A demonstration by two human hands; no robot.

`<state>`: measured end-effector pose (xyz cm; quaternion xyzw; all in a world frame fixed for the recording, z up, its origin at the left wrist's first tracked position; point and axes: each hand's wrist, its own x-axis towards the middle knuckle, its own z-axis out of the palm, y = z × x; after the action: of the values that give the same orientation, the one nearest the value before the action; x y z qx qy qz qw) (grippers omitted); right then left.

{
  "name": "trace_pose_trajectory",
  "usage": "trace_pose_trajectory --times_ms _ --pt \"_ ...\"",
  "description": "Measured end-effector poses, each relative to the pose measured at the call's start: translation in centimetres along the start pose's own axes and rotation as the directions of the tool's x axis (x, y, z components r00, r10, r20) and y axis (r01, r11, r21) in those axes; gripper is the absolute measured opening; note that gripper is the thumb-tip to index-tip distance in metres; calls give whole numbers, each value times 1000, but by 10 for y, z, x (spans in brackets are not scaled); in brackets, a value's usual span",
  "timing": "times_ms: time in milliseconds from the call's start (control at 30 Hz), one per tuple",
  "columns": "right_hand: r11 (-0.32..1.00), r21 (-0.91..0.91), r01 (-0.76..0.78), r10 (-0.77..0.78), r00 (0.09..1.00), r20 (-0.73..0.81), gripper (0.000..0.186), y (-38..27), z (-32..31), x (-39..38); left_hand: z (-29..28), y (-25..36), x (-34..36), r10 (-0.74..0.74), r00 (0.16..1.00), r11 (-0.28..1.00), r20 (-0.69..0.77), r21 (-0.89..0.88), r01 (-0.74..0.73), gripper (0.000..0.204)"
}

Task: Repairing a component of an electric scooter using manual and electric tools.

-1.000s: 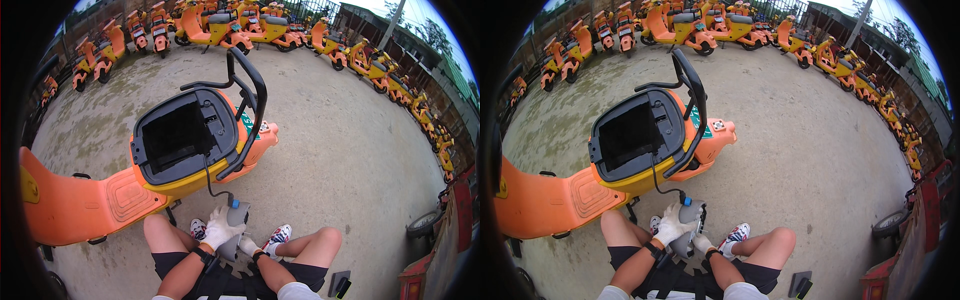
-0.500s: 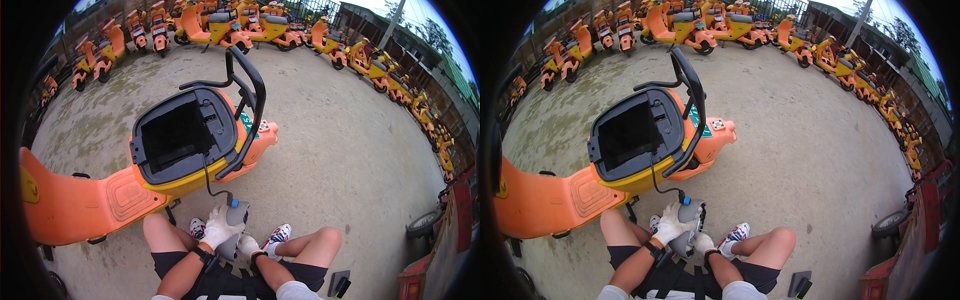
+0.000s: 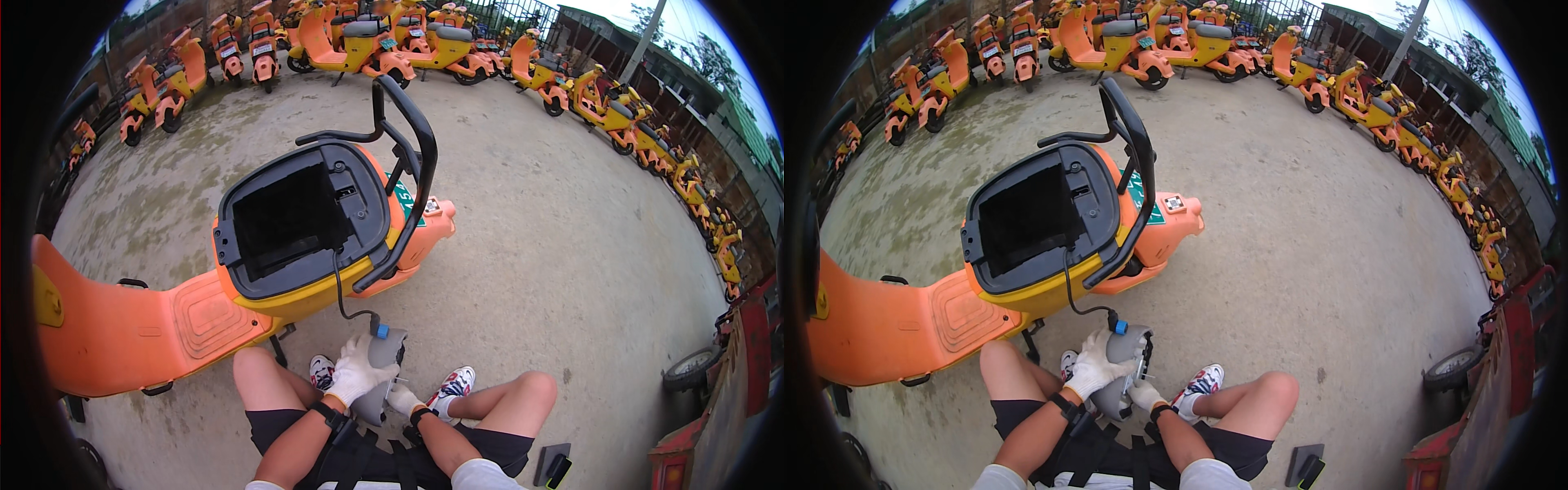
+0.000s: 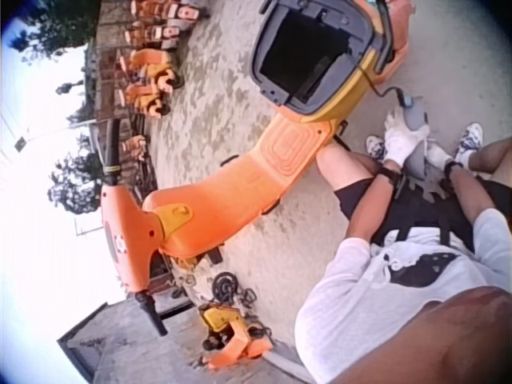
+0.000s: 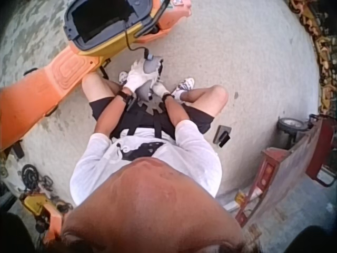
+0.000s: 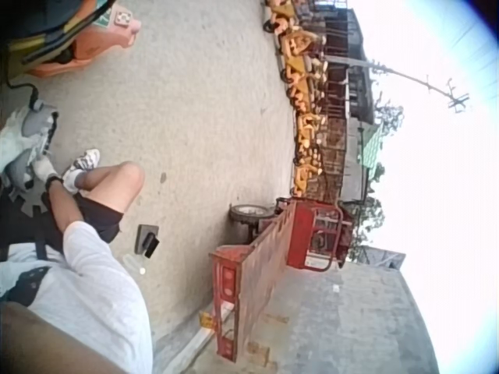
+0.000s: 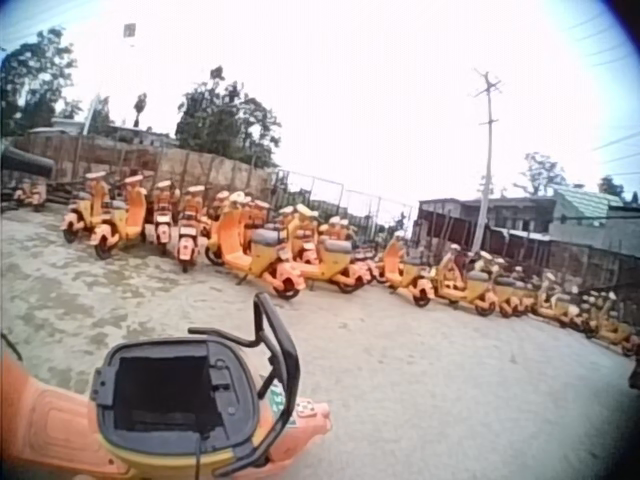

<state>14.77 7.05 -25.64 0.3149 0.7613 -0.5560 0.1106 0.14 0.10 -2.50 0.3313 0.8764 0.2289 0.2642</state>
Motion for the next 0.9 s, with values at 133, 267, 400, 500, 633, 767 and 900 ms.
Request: trace_pose_trajectory --times_ms 133,267,400,500,633,767,900 --pt "982 -186 37 -43 999 -27 37 -37 -17 -23 0 -2 1 -2 1000 1000 2 4 2 104" --pt "948 -318 13 -42 996 -83 36 -45 -15 -34 1 1 3 10 1000 1000 8 16 -11 104" --pt "989 -143 -22 3 991 -131 38 -35 -6 -30 -2 -1 2 -5 1000 1000 7 1 5 104" --pt "998 55 -7 12 996 -84 40 18 -13 -2 0 23 4 56 998 998 27 -8 -56 103" --pt "953 176 -248 238 968 78 42 -33 -6 -14 2 -6 2 2 1000 1000 2 -7 -2 102" --pt "997 -9 -76 75 997 -36 40 -25 -16 -17 3 0 5 17 1000 1000 2 9 -17 102" --pt "940 -340 20 -36 999 -39 35 -49 -23 -30 0 -5 4 22 1000 1000 -5 -2 -22 103"
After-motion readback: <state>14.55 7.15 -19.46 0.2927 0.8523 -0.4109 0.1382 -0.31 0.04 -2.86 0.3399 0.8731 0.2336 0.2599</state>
